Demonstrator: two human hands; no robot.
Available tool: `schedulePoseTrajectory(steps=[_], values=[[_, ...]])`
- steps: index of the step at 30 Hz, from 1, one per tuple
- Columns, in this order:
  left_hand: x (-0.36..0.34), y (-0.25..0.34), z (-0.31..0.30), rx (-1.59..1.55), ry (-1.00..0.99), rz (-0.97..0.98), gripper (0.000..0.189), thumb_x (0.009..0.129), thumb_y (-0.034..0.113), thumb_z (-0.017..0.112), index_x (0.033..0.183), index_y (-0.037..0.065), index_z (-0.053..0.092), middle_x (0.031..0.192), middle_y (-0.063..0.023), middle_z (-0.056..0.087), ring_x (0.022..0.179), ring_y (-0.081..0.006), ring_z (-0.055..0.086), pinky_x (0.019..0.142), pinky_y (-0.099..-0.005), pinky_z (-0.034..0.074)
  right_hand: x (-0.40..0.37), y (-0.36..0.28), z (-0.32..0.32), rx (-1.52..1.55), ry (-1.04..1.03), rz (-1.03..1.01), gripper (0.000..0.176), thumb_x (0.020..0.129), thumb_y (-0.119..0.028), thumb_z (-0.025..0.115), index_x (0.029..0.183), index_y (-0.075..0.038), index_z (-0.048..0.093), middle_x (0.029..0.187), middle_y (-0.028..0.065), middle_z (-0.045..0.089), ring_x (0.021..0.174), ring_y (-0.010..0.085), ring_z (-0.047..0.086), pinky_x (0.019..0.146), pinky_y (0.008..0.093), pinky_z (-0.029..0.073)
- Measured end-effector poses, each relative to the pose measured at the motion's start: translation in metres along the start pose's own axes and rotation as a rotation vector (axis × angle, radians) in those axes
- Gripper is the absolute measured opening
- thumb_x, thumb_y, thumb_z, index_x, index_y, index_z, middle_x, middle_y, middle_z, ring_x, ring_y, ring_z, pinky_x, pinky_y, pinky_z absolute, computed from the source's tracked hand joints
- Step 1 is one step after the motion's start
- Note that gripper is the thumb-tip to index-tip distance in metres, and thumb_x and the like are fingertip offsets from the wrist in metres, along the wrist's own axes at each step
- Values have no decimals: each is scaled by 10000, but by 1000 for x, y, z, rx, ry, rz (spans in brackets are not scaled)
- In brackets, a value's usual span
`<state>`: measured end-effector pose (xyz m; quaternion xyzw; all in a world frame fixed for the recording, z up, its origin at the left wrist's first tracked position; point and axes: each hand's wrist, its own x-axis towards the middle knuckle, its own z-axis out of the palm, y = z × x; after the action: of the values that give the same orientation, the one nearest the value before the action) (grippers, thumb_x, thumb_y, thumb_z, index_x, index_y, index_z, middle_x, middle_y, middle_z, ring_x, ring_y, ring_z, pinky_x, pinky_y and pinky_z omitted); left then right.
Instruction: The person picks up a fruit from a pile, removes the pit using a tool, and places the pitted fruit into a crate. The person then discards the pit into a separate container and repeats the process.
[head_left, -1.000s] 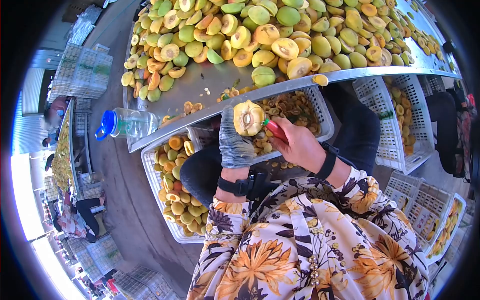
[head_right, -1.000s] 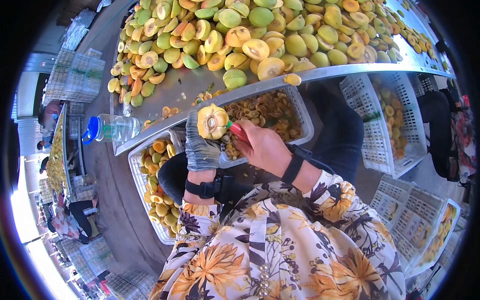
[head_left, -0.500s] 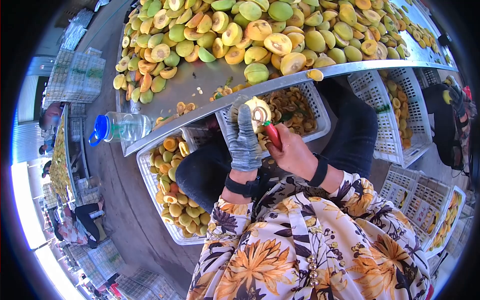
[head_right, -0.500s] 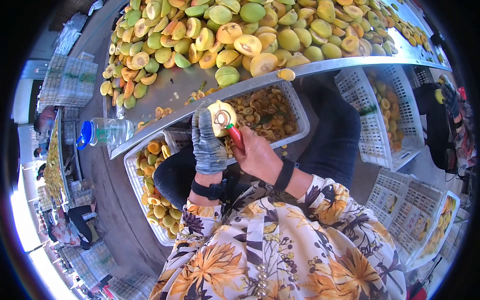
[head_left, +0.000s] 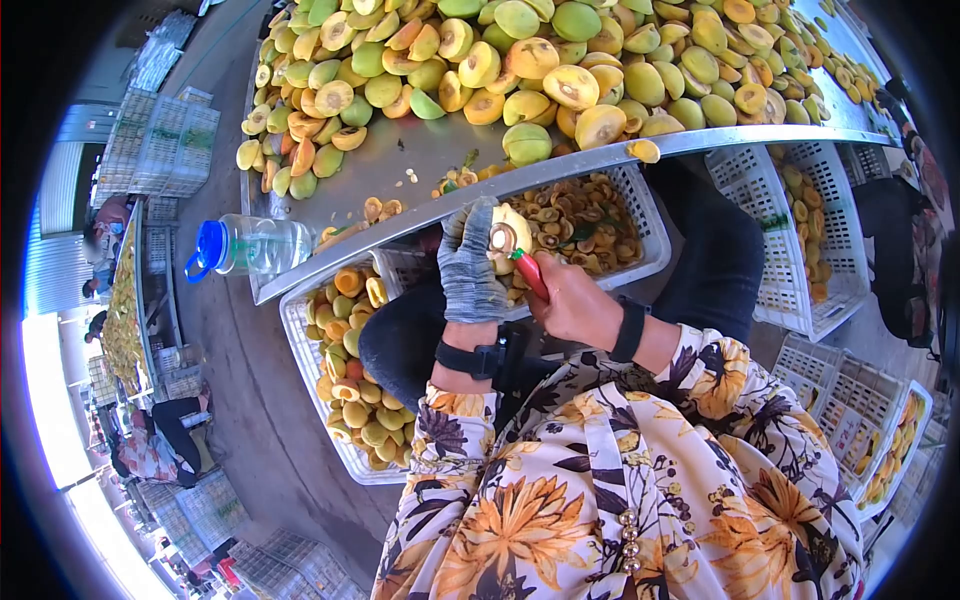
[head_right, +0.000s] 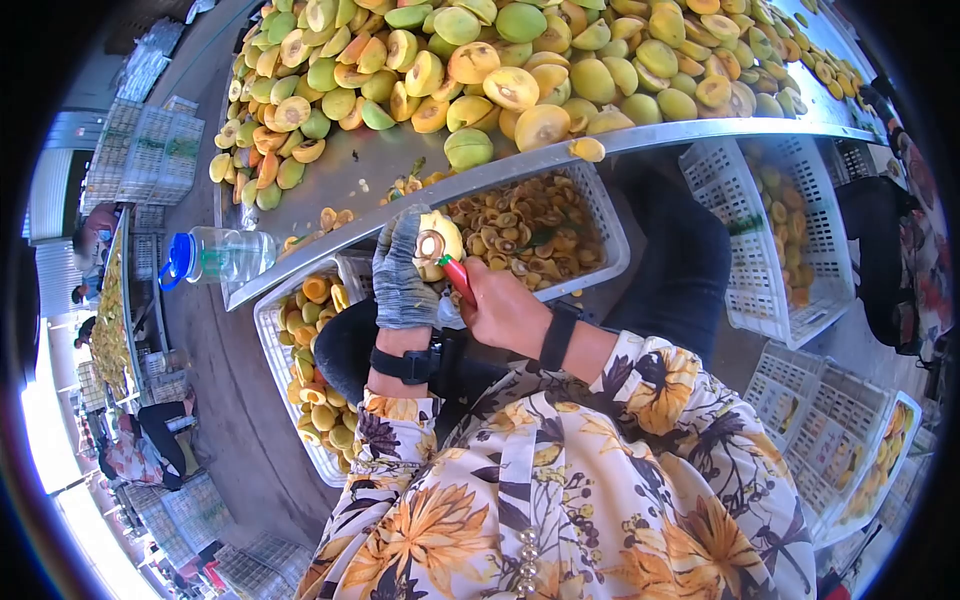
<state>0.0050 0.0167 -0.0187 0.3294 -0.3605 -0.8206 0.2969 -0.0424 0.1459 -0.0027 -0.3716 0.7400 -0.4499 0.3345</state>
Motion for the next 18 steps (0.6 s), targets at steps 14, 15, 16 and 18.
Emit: schedulePoseTrajectory(steps=[14,15,16,18], values=[[-31,25,57,-1,170,-117,475,879,369,493,1206,26,453,1184,-66,493,1065,-154,475,933,-292,374,-11,-14,-5,179,186,89,297,711,-42,562,987,9,465,666,186,501,597,304,526,573,349,424],[-35,24,58,7,150,-98,472,879,368,495,1198,23,461,1171,-68,501,1056,-151,477,932,-292,373,-11,-11,-3,156,193,68,303,710,-39,559,995,7,467,662,182,499,593,297,525,571,348,424],[-37,23,58,15,130,-79,469,879,368,496,1191,19,468,1159,-70,508,1047,-149,480,931,-293,372,-11,-7,0,156,194,68,303,710,-39,559,995,7,467,662,182,499,593,297,525,571,348,424],[-24,-4,29,168,-22,147,440,880,352,502,1166,18,491,1128,-66,526,1029,-145,490,921,-291,381,-12,-2,7,172,228,84,305,702,-30,549,991,7,461,658,180,499,582,296,520,565,345,425]])
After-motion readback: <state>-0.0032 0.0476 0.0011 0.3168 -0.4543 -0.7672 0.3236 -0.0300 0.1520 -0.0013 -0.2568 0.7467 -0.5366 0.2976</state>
